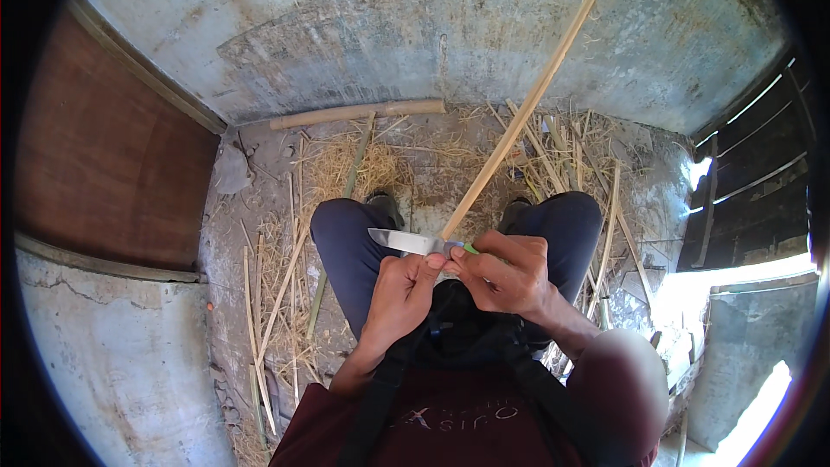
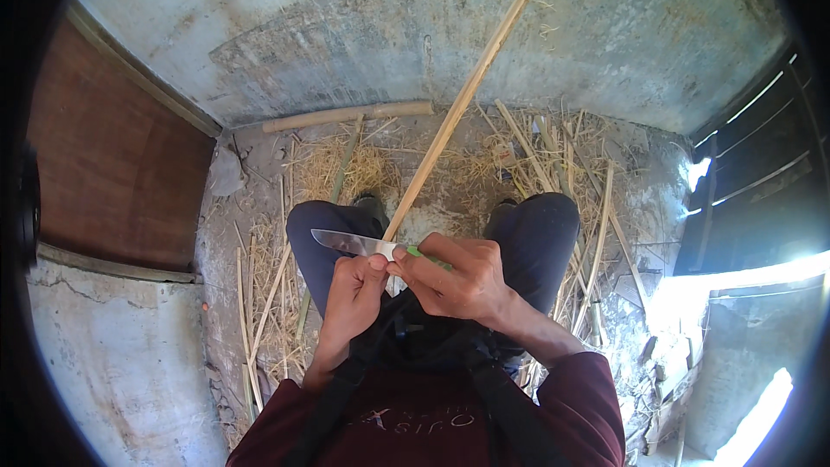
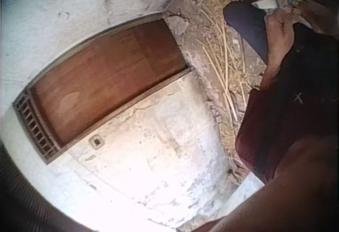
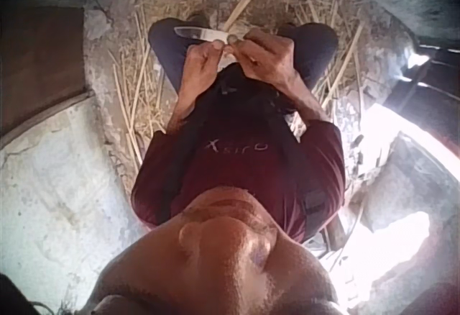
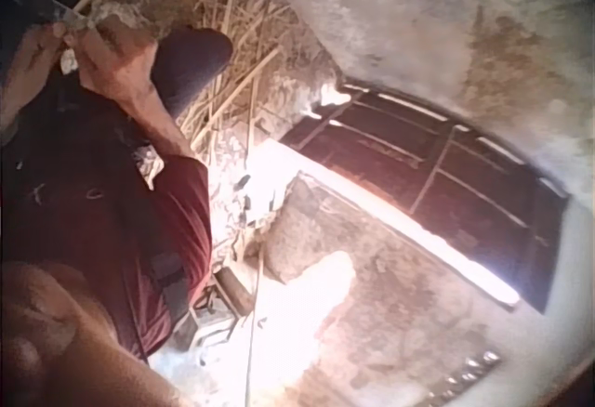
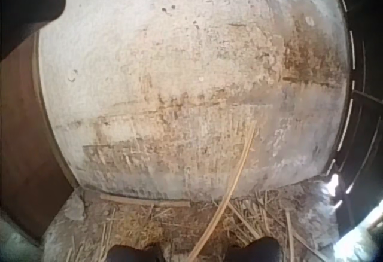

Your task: The person shaves a wooden pole using a knife held in the right hand while steadying the pole with the left hand, creating wood curls on the ground.

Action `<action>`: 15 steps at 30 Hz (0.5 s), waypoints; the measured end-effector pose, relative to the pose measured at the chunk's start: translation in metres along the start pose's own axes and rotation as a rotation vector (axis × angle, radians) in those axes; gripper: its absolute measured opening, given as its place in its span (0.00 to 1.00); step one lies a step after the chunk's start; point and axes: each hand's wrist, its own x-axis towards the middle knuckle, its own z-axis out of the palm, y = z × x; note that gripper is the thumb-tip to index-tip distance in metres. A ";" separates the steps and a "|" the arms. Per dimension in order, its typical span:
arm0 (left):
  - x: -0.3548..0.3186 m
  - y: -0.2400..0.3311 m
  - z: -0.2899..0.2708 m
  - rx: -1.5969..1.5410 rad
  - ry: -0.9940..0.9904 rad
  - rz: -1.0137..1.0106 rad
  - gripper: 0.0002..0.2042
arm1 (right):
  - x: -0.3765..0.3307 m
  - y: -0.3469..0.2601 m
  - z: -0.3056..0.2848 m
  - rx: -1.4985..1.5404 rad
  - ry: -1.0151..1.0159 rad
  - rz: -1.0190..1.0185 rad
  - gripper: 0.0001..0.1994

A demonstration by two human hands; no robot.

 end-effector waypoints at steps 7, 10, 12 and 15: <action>0.006 0.016 -0.001 0.036 0.025 0.014 0.18 | 0.005 -0.002 -0.003 -0.066 0.022 -0.049 0.12; 0.006 0.024 -0.002 0.048 0.007 0.014 0.18 | 0.003 0.000 -0.003 -0.078 0.049 -0.058 0.13; 0.005 0.024 -0.002 0.062 0.004 0.015 0.18 | 0.003 0.000 -0.004 -0.078 0.056 -0.060 0.13; 0.005 0.023 -0.002 0.086 0.004 0.011 0.17 | 0.003 0.001 -0.006 -0.081 0.050 -0.064 0.13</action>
